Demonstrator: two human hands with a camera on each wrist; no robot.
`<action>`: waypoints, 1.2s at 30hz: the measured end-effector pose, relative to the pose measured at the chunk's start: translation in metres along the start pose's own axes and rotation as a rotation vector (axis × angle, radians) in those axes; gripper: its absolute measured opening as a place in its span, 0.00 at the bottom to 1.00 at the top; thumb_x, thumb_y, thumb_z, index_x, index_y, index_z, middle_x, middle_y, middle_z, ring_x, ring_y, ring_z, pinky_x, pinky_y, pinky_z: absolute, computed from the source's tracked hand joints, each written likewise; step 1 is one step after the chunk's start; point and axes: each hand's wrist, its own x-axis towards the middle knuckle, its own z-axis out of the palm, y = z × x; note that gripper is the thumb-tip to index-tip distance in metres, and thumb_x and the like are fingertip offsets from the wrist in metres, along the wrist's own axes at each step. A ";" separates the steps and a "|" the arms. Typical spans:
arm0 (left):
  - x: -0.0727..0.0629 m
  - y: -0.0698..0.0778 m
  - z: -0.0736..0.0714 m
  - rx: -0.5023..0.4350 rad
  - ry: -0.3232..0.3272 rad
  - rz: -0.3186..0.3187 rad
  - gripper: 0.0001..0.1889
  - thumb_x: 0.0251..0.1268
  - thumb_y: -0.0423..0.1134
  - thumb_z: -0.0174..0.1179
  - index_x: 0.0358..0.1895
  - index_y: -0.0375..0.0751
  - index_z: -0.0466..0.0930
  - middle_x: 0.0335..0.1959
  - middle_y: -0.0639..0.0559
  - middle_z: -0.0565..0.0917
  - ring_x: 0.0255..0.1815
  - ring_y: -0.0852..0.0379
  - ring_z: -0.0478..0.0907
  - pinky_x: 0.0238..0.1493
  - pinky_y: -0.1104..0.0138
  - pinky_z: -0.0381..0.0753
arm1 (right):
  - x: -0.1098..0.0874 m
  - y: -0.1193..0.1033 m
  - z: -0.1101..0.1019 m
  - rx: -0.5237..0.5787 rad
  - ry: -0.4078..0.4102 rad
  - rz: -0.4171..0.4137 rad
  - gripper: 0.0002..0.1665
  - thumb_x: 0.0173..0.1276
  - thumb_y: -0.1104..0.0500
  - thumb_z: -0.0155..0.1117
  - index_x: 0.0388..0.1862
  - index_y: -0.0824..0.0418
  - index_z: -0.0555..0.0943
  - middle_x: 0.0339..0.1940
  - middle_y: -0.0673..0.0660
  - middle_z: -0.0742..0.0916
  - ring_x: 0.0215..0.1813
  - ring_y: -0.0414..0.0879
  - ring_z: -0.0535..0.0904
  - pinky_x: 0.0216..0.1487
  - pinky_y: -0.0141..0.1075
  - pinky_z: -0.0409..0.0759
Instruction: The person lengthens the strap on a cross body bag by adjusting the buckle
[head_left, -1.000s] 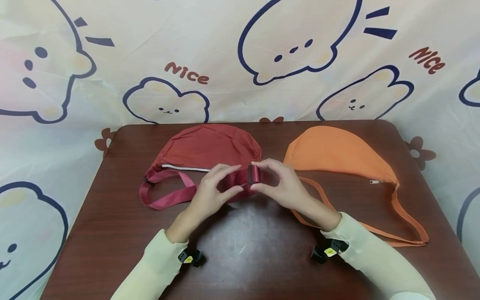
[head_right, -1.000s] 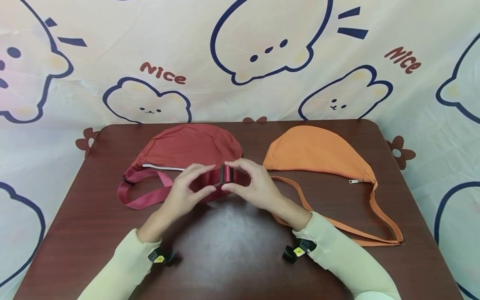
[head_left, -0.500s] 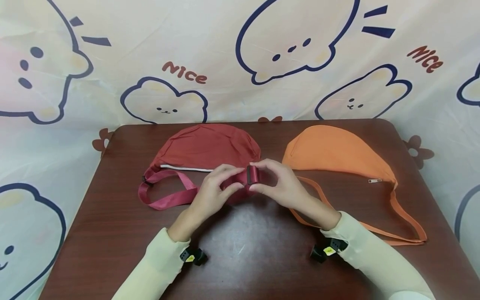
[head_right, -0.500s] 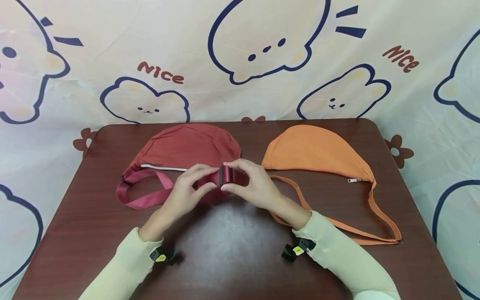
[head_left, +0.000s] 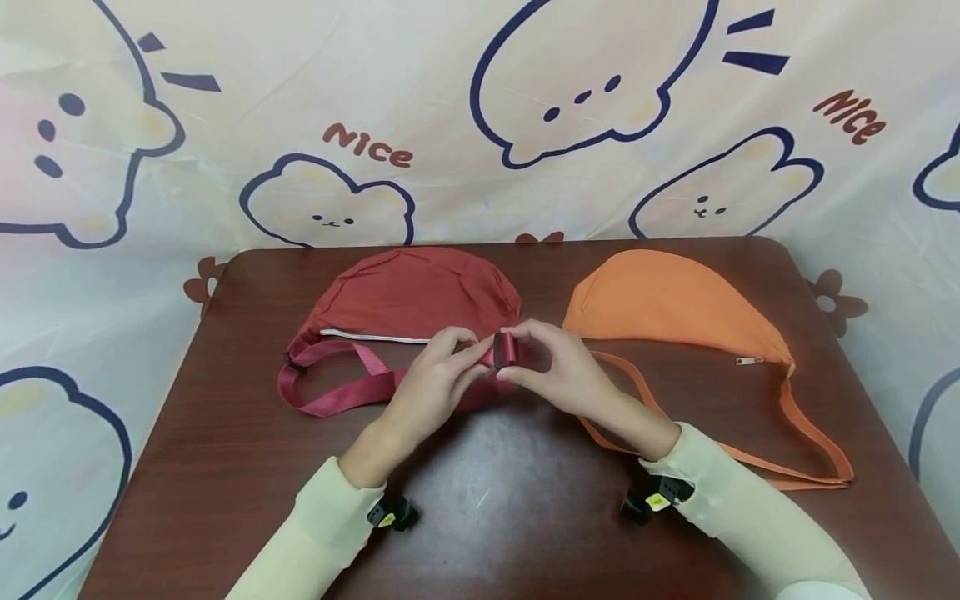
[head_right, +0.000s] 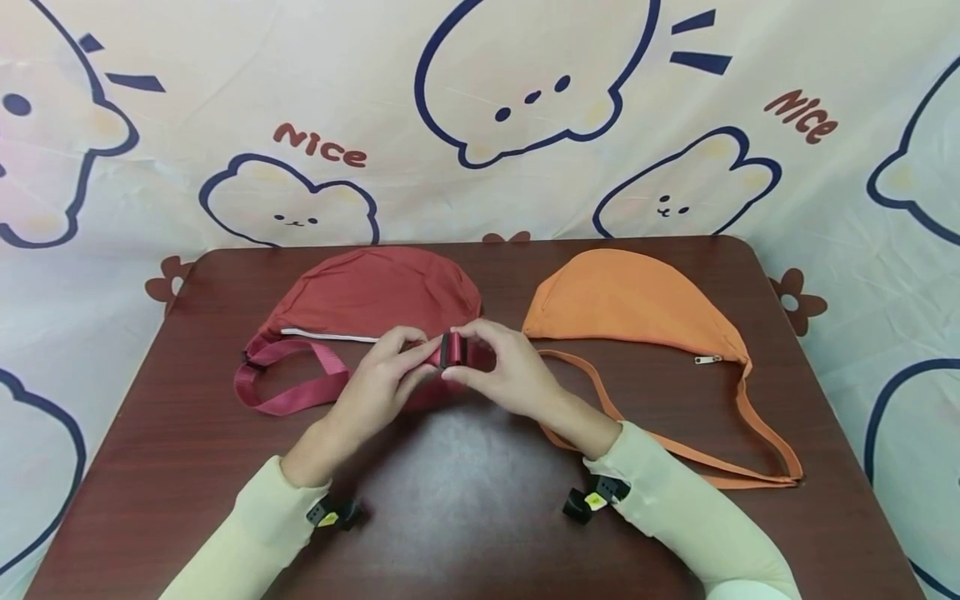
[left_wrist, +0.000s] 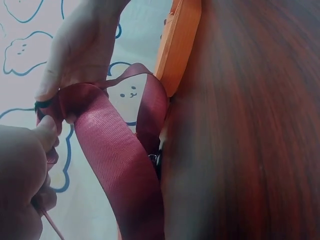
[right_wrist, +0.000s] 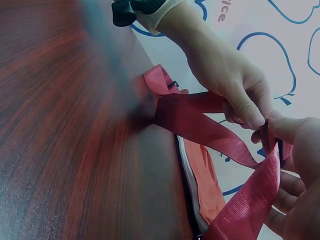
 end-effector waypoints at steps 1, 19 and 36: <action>0.000 0.000 0.000 0.005 -0.003 -0.006 0.21 0.65 0.33 0.70 0.61 0.38 0.83 0.45 0.48 0.77 0.46 0.53 0.73 0.45 0.61 0.78 | 0.000 0.000 0.001 -0.002 -0.004 0.003 0.27 0.59 0.56 0.81 0.57 0.57 0.82 0.50 0.49 0.87 0.53 0.44 0.82 0.60 0.45 0.80; -0.009 -0.002 -0.002 -0.105 -0.055 -0.216 0.31 0.62 0.41 0.74 0.68 0.42 0.76 0.54 0.49 0.81 0.48 0.57 0.78 0.50 0.60 0.83 | -0.001 0.000 -0.003 -0.018 0.038 -0.019 0.30 0.61 0.57 0.79 0.62 0.58 0.80 0.56 0.51 0.86 0.59 0.45 0.80 0.63 0.46 0.77; -0.009 -0.007 -0.006 -0.339 0.122 -0.164 0.16 0.64 0.32 0.70 0.55 0.42 0.86 0.48 0.51 0.85 0.46 0.57 0.80 0.43 0.63 0.80 | -0.002 -0.002 -0.009 0.043 0.032 -0.047 0.32 0.59 0.59 0.81 0.62 0.58 0.81 0.54 0.52 0.86 0.56 0.46 0.81 0.61 0.51 0.79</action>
